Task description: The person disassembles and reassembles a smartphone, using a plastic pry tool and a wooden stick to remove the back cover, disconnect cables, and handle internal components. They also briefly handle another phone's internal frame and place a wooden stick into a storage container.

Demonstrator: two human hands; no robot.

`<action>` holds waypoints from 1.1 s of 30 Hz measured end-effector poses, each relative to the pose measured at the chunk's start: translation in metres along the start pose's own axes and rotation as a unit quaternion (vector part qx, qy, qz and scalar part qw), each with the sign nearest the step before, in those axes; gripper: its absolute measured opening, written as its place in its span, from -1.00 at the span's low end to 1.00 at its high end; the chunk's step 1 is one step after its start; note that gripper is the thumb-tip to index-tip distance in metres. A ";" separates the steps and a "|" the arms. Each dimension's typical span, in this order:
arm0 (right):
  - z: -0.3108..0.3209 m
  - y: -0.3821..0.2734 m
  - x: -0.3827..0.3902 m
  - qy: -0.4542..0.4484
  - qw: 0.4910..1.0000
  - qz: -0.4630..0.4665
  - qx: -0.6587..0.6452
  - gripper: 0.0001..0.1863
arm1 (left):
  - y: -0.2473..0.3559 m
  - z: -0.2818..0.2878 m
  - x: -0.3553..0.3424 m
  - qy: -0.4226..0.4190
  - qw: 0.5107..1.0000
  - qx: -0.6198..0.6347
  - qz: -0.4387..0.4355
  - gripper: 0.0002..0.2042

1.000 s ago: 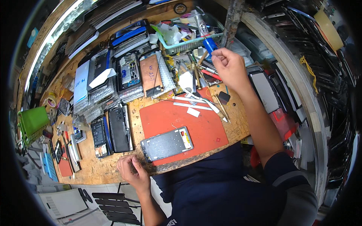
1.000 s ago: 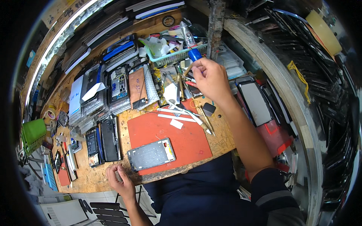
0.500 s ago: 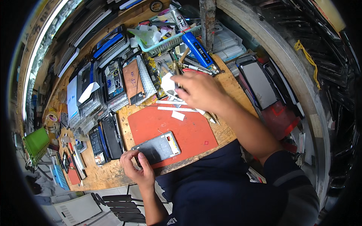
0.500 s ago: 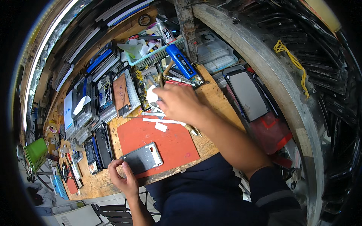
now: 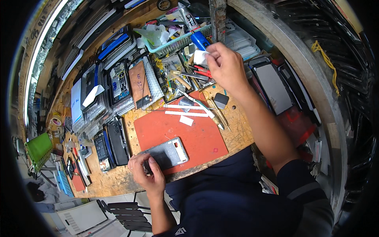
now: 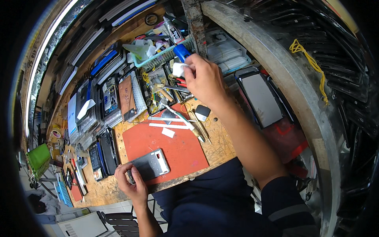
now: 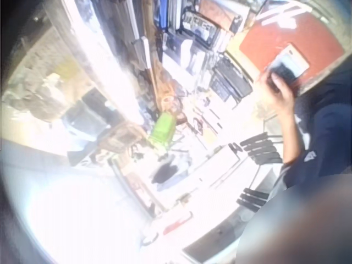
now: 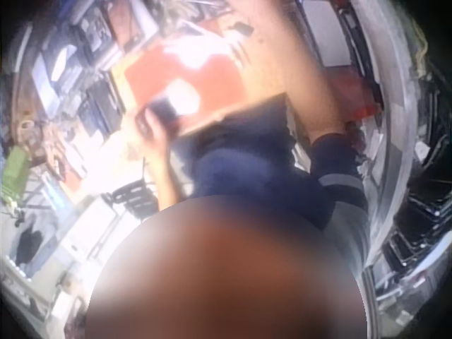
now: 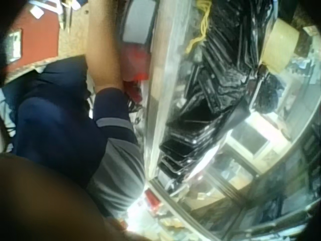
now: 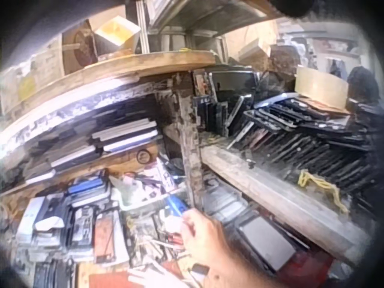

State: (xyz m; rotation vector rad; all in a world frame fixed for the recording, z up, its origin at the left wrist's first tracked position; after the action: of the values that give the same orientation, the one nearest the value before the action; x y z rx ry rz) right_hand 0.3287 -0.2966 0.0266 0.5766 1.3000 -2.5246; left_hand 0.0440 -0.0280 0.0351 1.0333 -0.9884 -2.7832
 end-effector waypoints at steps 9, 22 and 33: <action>0.010 -0.025 0.010 0.097 0.989 0.104 0.031 -0.66 | -0.013 0.009 0.013 0.014 0.999 0.021 0.024 -0.94; -0.066 -0.057 0.038 -0.148 0.942 0.171 0.247 -0.83 | 0.002 0.002 0.011 -0.010 0.999 0.044 -0.020 -0.61; -0.064 -0.056 0.031 -0.137 0.948 0.139 0.252 -0.74 | 0.006 -0.004 0.010 -0.026 0.999 0.041 -0.011 -0.84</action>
State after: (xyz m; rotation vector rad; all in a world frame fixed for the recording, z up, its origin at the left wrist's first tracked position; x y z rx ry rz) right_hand 0.2939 -0.2129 0.0193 0.4404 0.4357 -2.5691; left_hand 0.0372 -0.0370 0.0303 0.9928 -1.1132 -2.8230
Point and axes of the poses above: each hand's wrist, its own x-axis away from the middle knuckle, its own z-axis out of the back of the hand, y = z × x, the point moved 9 cm from there along -x, towards the middle knuckle, and after that the axes turned 11 degrees about x, right-handed, at the moved point
